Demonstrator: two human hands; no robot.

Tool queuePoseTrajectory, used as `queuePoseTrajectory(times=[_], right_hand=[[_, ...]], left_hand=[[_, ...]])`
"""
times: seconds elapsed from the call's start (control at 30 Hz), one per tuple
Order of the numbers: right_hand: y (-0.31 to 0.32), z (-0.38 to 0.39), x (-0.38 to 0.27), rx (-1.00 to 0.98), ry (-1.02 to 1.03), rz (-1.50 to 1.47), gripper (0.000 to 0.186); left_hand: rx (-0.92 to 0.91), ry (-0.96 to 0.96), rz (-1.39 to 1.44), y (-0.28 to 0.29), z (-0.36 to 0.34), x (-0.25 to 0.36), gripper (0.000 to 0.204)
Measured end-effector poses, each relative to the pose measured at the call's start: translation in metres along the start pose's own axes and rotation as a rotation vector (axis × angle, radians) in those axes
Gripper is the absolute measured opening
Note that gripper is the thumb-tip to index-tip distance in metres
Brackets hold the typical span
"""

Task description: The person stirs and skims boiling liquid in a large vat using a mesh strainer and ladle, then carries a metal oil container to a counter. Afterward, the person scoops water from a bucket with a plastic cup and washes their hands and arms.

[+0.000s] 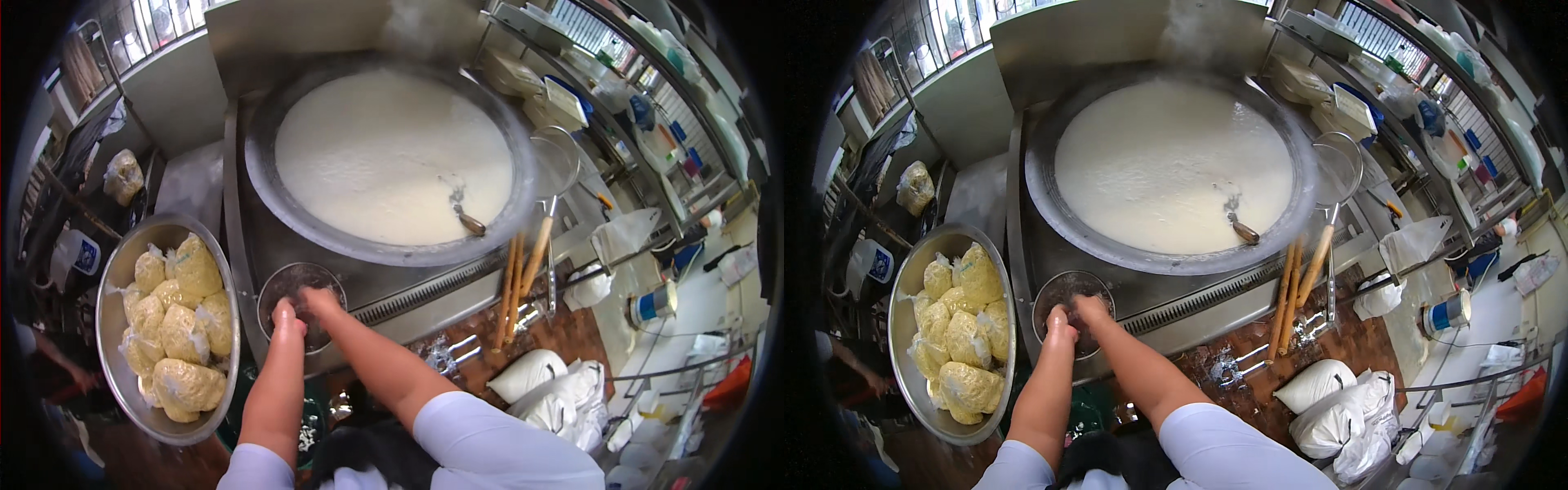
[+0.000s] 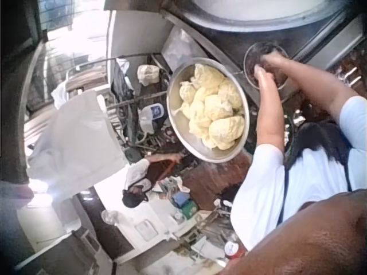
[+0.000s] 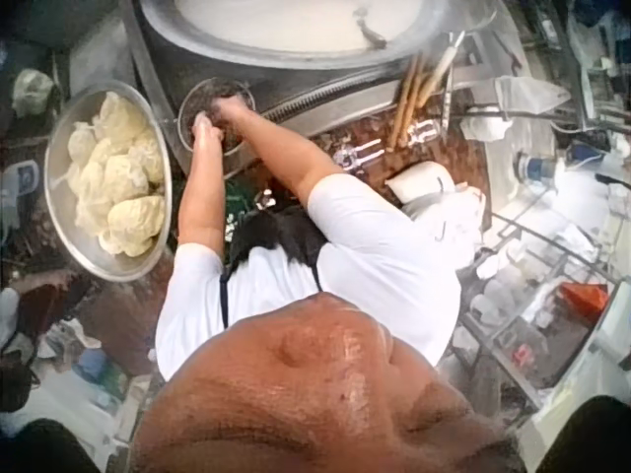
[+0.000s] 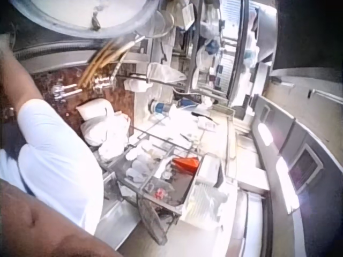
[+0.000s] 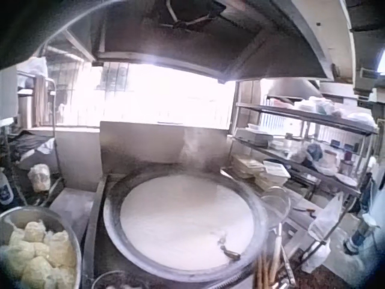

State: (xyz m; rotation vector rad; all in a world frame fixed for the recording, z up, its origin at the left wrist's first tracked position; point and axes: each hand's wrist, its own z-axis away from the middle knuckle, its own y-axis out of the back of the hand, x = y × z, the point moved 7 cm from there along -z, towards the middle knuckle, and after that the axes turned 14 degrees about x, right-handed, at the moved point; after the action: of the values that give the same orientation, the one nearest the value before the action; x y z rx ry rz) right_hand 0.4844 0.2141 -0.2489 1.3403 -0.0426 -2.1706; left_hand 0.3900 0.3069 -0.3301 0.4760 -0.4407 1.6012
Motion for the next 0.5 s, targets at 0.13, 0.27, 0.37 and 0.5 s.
queuePoseTrajectory(times=[0.13, 0.27, 0.37, 0.5], right_hand=[[-0.026, 0.039, -0.036, -0.137, -0.169, -0.403, 0.039], [-0.004, 0.008, -0.024, 0.0, 0.059, -0.282, 0.034], [0.003, 0.0, -0.004, 0.149, 0.067, -0.064, 0.033], [-0.027, -0.003, -0.004, 0.331, 0.278, 0.122, 0.034]], left_hand=[[-0.007, -0.065, 0.072, 0.032, -0.087, 0.014, 0.027], [-0.411, 0.154, -0.096, -0.003, -0.072, -0.001, 0.026], [-0.082, 0.191, -0.083, 0.007, 0.02, -0.008, 0.03], [-0.18, 0.147, 0.085, 0.01, 0.008, 0.001, 0.035]])
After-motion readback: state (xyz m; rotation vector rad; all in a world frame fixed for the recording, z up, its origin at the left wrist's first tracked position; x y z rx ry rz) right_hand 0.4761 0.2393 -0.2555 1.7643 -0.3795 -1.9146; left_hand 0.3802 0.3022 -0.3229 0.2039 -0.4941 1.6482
